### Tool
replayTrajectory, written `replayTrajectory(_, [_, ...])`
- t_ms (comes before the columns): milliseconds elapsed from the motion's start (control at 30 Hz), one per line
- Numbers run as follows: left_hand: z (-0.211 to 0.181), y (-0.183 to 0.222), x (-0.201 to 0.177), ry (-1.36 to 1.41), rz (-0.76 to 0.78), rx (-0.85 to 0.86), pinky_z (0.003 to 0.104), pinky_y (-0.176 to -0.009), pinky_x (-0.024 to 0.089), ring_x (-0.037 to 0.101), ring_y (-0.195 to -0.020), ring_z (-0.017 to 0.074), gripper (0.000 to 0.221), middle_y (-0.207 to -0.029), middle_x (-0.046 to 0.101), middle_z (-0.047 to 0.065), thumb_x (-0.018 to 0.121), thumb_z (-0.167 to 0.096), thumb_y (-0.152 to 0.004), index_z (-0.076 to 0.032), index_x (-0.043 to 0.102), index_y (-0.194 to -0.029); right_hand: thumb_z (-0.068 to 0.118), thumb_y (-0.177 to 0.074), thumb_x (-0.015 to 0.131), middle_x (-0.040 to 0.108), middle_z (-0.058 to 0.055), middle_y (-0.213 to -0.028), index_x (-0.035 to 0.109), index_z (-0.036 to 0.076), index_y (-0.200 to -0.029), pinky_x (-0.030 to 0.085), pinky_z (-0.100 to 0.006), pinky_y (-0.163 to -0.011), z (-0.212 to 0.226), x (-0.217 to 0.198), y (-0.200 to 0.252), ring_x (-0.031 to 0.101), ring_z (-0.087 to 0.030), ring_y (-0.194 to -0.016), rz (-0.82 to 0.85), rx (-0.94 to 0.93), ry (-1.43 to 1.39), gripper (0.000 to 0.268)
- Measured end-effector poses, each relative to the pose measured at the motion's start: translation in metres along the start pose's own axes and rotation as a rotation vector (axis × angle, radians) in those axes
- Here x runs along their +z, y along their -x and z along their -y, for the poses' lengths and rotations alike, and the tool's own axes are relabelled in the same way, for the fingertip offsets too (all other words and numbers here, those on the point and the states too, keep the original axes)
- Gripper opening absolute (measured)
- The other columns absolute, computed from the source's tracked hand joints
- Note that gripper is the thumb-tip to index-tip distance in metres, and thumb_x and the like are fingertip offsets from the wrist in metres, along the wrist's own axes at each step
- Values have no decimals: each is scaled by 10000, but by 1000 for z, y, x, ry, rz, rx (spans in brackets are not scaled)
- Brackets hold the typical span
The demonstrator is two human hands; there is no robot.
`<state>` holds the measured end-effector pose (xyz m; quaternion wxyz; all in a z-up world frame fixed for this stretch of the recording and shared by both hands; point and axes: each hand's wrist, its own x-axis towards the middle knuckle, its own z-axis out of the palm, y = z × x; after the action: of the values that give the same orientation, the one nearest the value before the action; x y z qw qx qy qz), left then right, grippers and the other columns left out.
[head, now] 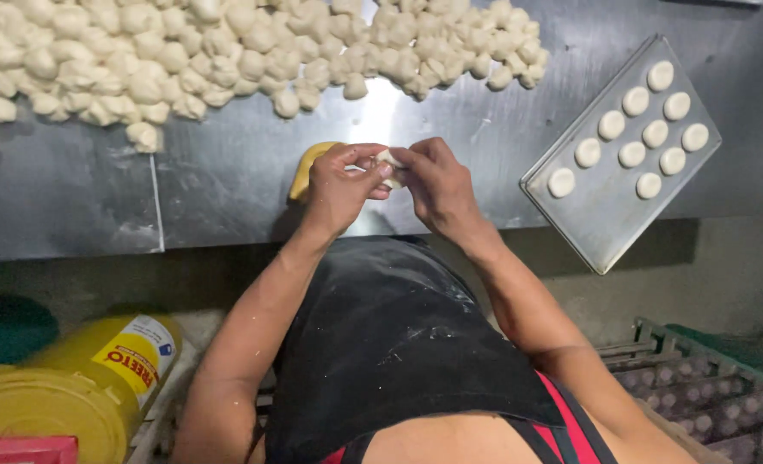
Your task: Apply glaze coating, separate dough pieces, mold into shapes, and line up prepared items onto baking sheets.
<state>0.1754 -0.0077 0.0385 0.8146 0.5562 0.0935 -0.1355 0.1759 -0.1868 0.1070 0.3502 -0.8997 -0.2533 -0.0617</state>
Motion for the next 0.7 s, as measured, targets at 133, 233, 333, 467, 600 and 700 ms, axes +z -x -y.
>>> replayTrajectory(133, [51,-22,41,-28,-29,-14,289,-638,678,788,-831,253,179,-1007,751,155,724,21,-980,64,689,-1150,-60,-782,768,593,-209,-1162,651,9,-1368,556,-370,-693,-30,-43,19,686,-282,-840,146,-37,-39,602])
replayTrajectory(233, [55,-15,81,-238,-12,215,302,-687,659,784,-877,214,181,-1080,575,97,699,35,-956,-16,784,-1107,-16,-856,815,655,-151,-1072,732,105,-1194,557,-344,-648,-81,-45,42,719,-252,-795,-2,-81,-31,368])
replayTrajectory(333, [52,-8,105,-767,-4,544,380,-716,597,693,-834,280,404,-1067,583,123,754,-3,-826,-14,709,-1227,16,-902,829,691,-84,-960,751,155,-1147,560,-338,-677,-113,-43,58,733,-244,-791,-85,59,2,291])
replayTrajectory(467, [77,-18,105,-1048,-23,484,440,-728,563,682,-842,323,216,-976,625,140,718,-35,-895,-95,748,-1101,-8,-907,730,706,-121,-1001,738,86,-1196,571,-328,-707,-149,-44,71,720,-243,-816,238,132,-287,304])
replayTrajectory(600, [73,-9,115,-1049,29,385,471,-771,570,690,-884,356,404,-950,700,172,659,3,-890,-101,719,-1276,65,-862,809,711,-113,-1083,726,42,-1100,539,-327,-699,-148,-52,56,674,-226,-814,337,38,-357,252])
replayTrajectory(700, [61,-7,117,-716,100,406,418,-862,592,725,-1045,310,426,-1149,725,160,587,18,-950,-61,615,-1368,44,-902,774,699,-38,-1008,621,14,-1207,540,-279,-751,-184,-22,72,641,-122,-870,427,438,-690,343])
